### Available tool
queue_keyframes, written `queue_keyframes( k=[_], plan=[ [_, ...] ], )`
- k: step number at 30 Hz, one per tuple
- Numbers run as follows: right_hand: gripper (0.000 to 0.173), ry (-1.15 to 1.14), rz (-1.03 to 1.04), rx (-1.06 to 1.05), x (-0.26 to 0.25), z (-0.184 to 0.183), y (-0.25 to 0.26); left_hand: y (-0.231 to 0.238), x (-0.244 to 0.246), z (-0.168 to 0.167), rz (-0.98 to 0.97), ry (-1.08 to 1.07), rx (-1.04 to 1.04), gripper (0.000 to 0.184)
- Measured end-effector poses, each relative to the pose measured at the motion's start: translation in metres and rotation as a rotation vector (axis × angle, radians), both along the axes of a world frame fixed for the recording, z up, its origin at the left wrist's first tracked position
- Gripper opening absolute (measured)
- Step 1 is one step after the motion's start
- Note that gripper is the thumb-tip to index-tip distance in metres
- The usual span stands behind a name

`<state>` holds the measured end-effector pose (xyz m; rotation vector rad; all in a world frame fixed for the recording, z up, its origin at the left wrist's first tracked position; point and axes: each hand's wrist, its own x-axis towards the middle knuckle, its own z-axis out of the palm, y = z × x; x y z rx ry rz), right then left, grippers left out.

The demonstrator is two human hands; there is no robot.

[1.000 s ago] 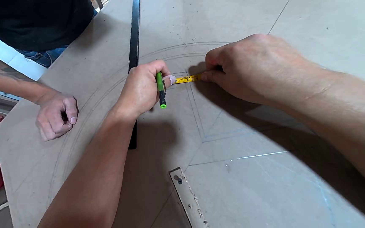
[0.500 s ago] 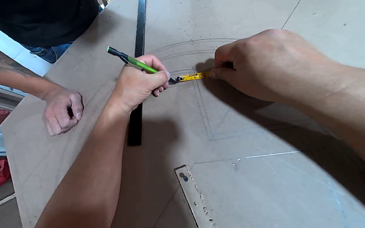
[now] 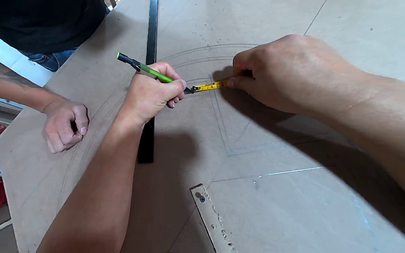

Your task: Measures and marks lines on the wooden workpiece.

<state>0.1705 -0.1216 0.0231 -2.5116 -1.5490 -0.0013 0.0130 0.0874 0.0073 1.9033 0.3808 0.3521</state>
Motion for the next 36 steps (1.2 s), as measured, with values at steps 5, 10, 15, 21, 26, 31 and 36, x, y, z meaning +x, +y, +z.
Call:
queue_keyframes(
  k=[5,10,15,21,26,31,36],
  plan=[
    [0.025,0.011,-0.014,-0.010,-0.001,0.001,0.000,-0.001,0.000,0.000,0.008,0.009,0.005,0.005],
    [0.026,0.004,0.009,0.001,0.000,0.000,0.000,-0.001,0.000,-0.001,0.007,-0.001,-0.004,0.005],
    [0.026,0.003,-0.008,-0.007,-0.001,0.000,0.000,0.000,0.000,-0.001,0.001,0.003,-0.006,0.005],
    [0.025,0.002,-0.002,-0.016,-0.001,0.001,0.000,-0.001,0.001,0.001,0.005,0.010,-0.006,0.005],
    [0.026,0.031,-0.065,-0.015,0.007,0.002,-0.007,0.002,-0.003,-0.002,0.068,-0.102,-0.069,0.004],
    [0.024,-0.133,-0.192,0.019,0.018,-0.001,-0.035,0.019,-0.036,-0.010,0.483,-0.077,0.356,0.033],
    [0.067,-0.015,0.356,0.205,-0.019,-0.025,-0.026,-0.032,-0.035,-0.006,0.138,0.243,0.782,0.032]
  ],
)
